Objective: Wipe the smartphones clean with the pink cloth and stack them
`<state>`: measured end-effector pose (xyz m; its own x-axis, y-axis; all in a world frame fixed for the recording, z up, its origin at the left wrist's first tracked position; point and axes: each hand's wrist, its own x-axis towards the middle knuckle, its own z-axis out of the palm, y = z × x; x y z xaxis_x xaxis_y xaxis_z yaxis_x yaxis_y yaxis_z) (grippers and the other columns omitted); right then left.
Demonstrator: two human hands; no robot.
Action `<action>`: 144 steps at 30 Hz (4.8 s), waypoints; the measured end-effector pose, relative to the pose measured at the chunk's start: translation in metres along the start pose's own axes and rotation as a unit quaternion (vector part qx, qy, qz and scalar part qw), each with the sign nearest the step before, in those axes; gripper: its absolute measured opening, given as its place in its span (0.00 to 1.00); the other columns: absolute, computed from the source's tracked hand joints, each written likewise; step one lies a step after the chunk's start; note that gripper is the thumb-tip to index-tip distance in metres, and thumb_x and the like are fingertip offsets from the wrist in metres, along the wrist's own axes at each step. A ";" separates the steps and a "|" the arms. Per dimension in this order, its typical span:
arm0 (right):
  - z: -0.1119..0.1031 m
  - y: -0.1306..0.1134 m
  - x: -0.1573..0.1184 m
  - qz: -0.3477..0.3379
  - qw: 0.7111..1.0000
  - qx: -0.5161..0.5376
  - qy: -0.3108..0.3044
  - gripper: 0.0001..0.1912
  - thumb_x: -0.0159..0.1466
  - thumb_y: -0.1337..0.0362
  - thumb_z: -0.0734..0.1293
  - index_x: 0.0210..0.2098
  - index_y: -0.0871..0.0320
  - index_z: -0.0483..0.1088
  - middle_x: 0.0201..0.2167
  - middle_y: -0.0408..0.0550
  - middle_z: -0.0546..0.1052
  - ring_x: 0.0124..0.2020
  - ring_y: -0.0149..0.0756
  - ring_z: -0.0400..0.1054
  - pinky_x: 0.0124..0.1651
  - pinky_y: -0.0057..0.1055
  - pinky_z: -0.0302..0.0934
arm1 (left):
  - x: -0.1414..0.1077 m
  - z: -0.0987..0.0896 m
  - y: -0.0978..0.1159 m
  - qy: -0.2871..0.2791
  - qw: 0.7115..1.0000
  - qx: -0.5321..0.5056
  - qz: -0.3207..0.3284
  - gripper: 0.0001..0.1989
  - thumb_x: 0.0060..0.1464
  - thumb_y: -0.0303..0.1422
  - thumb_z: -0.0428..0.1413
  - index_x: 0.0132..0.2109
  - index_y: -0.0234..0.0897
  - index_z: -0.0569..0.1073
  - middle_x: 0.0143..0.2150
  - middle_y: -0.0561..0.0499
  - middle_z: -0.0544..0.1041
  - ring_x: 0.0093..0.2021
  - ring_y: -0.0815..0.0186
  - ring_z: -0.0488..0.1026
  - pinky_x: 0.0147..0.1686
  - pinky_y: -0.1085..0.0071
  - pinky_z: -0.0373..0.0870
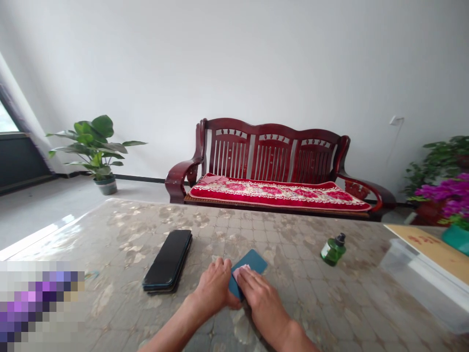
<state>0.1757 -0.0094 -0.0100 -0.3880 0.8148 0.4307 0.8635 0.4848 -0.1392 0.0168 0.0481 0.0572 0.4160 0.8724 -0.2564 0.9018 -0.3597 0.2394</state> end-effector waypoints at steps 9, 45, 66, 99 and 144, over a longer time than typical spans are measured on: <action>-0.004 0.028 0.006 0.108 0.993 -0.044 0.022 0.31 0.59 0.83 0.56 0.57 0.57 0.69 0.55 0.51 0.74 0.56 0.40 0.69 0.59 0.38 0.65 | 0.003 0.005 -0.005 0.016 0.999 -0.038 0.003 0.39 0.26 0.42 0.72 0.48 0.34 0.68 0.48 0.40 0.73 0.51 0.48 0.72 0.50 0.63 0.67; -0.019 0.005 0.008 0.019 0.988 0.003 0.151 0.25 0.69 0.72 0.56 0.65 0.52 0.59 0.57 0.47 0.72 0.59 0.37 0.64 0.59 0.39 0.65 | 0.000 0.014 -0.003 0.162 0.976 -0.140 0.028 0.03 0.54 0.35 0.58 0.33 0.43 0.74 0.35 0.57 0.76 0.37 0.68 0.74 0.34 0.76 0.60; -0.019 0.013 0.005 0.004 0.987 -0.064 0.150 0.27 0.70 0.73 0.54 0.67 0.54 0.52 0.61 0.49 0.68 0.63 0.39 0.60 0.65 0.47 0.56 | 0.003 0.014 -0.005 0.162 0.977 -0.138 0.017 0.04 0.53 0.37 0.59 0.33 0.43 0.75 0.34 0.57 0.77 0.36 0.67 0.75 0.33 0.76 0.59; -0.018 0.021 0.005 0.011 0.978 -0.065 0.200 0.24 0.70 0.72 0.55 0.64 0.55 0.59 0.57 0.48 0.72 0.60 0.39 0.64 0.65 0.46 0.58 | 0.004 0.015 -0.007 0.179 0.976 -0.119 0.037 0.03 0.53 0.35 0.59 0.33 0.43 0.75 0.33 0.57 0.76 0.35 0.68 0.74 0.31 0.75 0.56; -0.014 0.047 0.013 0.225 0.875 0.237 0.356 0.15 0.69 0.62 0.60 0.48 0.58 0.75 0.41 0.51 0.81 0.40 0.38 0.78 0.43 0.30 0.73 | -0.002 0.014 -0.004 0.183 0.980 -0.050 0.064 0.03 0.58 0.33 0.56 0.35 0.42 0.70 0.35 0.57 0.74 0.36 0.67 0.73 0.32 0.74 0.57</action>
<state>0.2155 0.0192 0.0012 0.4022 0.6348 0.6597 0.5804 0.3805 -0.7200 0.0141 0.0431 0.0438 0.4381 0.8894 0.1305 0.8216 -0.4551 0.3434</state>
